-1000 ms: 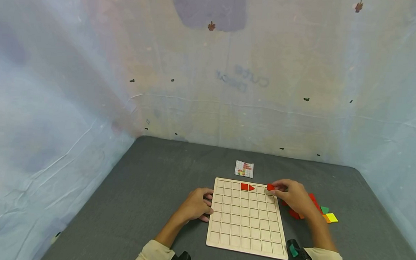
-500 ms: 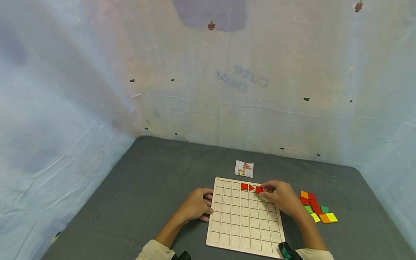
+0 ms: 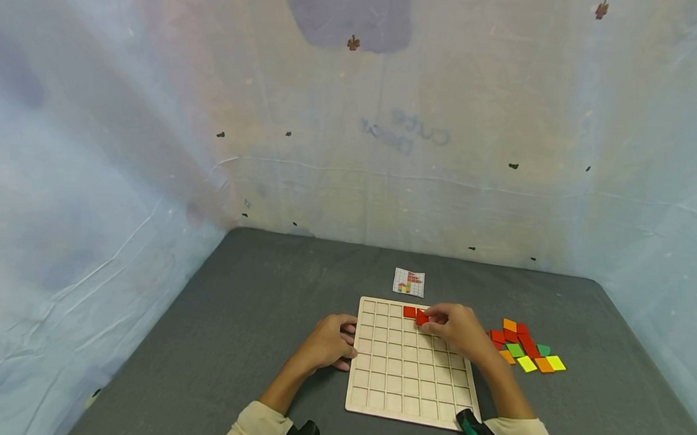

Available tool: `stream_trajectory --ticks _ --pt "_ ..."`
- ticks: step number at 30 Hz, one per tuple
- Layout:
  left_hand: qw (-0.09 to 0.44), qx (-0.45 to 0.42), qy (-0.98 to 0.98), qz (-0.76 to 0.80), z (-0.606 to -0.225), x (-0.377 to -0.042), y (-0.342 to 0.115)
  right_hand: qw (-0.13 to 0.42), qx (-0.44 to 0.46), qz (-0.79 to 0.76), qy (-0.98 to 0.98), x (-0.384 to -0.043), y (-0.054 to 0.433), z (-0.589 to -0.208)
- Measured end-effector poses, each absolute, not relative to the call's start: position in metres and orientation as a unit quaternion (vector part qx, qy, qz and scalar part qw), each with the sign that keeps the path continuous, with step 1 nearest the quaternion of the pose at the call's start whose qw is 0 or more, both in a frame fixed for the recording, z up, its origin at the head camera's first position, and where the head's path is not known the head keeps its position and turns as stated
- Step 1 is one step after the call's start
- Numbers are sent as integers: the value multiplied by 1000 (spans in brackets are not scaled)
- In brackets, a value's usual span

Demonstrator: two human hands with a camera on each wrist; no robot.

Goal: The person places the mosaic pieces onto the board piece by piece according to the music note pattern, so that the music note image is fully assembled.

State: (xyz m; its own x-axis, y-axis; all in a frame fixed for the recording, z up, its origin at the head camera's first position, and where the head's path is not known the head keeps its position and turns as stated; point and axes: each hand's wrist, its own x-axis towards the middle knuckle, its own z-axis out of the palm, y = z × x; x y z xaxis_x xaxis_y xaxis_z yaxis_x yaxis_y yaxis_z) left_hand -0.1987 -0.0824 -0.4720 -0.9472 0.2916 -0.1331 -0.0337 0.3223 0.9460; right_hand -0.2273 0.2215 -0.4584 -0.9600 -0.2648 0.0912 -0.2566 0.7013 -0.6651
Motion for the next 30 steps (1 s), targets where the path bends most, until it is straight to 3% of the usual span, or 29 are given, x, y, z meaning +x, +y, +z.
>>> stream_trajectory --ticks 30 --pt "140 82 801 576 -472 -199 -82 24 -140 -367 919 -225 207 -464"
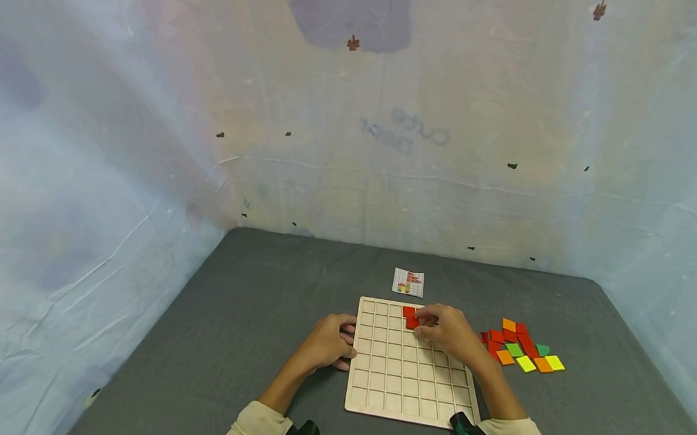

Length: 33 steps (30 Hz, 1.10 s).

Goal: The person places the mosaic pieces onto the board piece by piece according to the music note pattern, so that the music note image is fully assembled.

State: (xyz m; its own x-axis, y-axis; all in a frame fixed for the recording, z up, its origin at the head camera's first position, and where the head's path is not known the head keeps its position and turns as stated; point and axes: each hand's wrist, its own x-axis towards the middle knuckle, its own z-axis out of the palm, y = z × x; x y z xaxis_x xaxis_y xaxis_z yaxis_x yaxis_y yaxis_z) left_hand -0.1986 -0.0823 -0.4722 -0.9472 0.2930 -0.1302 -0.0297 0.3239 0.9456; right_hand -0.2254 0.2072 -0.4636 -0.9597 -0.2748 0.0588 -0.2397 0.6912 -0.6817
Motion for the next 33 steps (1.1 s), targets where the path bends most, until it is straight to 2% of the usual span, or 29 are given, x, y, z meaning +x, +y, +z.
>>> stream_trajectory --ticks 19,27,33 --pt "145 79 799 578 -473 -199 -82 43 -151 -384 910 -223 205 -461" --pt "144 75 801 576 -473 -199 -82 28 -162 -370 914 -227 213 -464" --pt "149 77 798 579 -473 -199 -83 47 -180 -397 899 -228 212 -464"
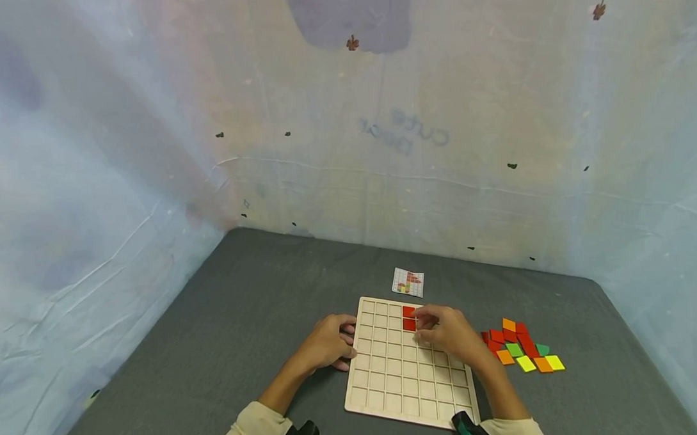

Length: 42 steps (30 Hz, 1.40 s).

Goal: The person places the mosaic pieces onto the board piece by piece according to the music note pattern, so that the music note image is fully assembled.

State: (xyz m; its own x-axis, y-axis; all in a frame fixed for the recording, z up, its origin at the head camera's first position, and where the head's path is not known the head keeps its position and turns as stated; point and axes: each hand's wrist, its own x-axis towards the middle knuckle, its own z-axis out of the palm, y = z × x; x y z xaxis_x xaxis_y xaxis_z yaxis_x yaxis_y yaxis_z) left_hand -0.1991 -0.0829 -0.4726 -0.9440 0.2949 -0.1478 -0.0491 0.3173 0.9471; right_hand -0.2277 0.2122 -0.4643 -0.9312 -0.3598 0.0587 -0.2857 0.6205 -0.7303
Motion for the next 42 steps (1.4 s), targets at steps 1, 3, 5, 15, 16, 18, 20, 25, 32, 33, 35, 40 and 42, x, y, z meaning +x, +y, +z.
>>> stream_trajectory --ticks 1,3,5,15,16,18,20,25,32,33,35,40,42 --pt "148 78 798 579 -473 -199 -83 49 -182 -402 896 -227 212 -464" --pt "147 79 798 580 -473 -199 -83 53 -185 -410 892 -227 211 -464" --pt "146 81 797 580 -473 -199 -83 54 -188 -414 889 -226 211 -464" --pt "146 81 797 580 -473 -199 -83 66 -195 -416 886 -226 212 -460" --pt "145 80 798 580 -473 -199 -83 65 -194 -417 885 -225 214 -460" --pt "145 81 799 578 -473 -199 -83 62 -191 -418 886 -225 218 -458" --pt "145 81 801 576 -473 -199 -83 57 -185 -414 889 -226 224 -457" --pt "145 83 800 576 -473 -199 -83 41 -146 -400 904 -227 242 -454" --pt "148 87 797 579 -473 -199 -84 19 -115 -401 909 -226 275 -451" --pt "148 87 797 579 -473 -199 -84 14 -113 -395 911 -225 280 -451" --pt "148 87 797 579 -473 -199 -84 6 -104 -383 918 -225 289 -451" --pt "149 85 798 578 -474 -199 -84 -4 -82 -362 929 -223 309 -450" --pt "150 85 797 578 -474 -199 -84 -3 -74 -365 928 -222 317 -450"
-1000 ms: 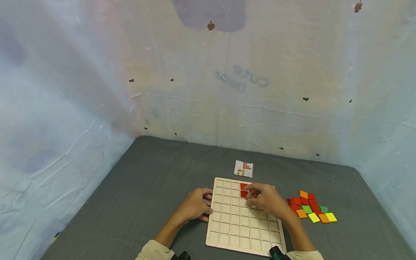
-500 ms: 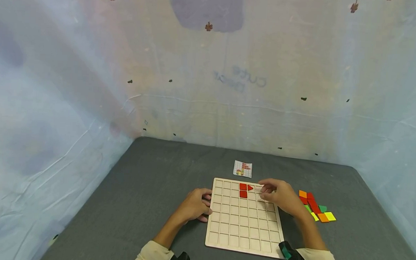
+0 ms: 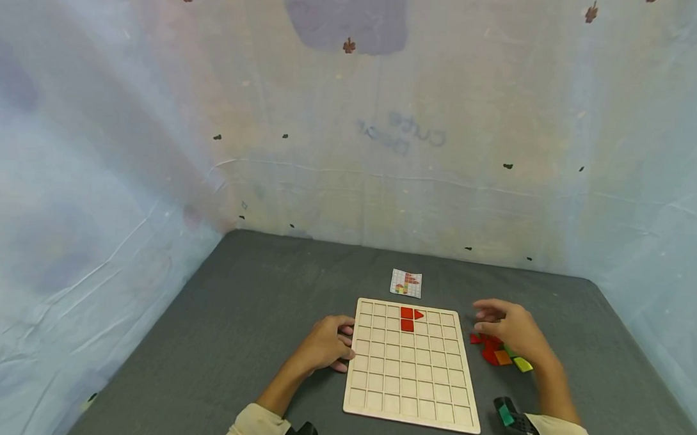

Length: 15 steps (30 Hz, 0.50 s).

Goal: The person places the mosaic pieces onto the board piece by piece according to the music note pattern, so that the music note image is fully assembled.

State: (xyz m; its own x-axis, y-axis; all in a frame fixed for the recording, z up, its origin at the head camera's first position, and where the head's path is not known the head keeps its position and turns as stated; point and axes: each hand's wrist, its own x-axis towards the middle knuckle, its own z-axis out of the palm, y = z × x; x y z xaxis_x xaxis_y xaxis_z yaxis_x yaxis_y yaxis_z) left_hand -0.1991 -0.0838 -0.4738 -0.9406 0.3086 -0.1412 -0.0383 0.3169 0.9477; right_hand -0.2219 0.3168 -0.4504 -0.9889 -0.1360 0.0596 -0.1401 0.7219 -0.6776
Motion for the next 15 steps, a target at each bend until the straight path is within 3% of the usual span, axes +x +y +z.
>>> stream_trajectory --ticks 15 --pt "145 92 793 584 -474 -199 -85 -22 49 348 -936 -216 350 -455"
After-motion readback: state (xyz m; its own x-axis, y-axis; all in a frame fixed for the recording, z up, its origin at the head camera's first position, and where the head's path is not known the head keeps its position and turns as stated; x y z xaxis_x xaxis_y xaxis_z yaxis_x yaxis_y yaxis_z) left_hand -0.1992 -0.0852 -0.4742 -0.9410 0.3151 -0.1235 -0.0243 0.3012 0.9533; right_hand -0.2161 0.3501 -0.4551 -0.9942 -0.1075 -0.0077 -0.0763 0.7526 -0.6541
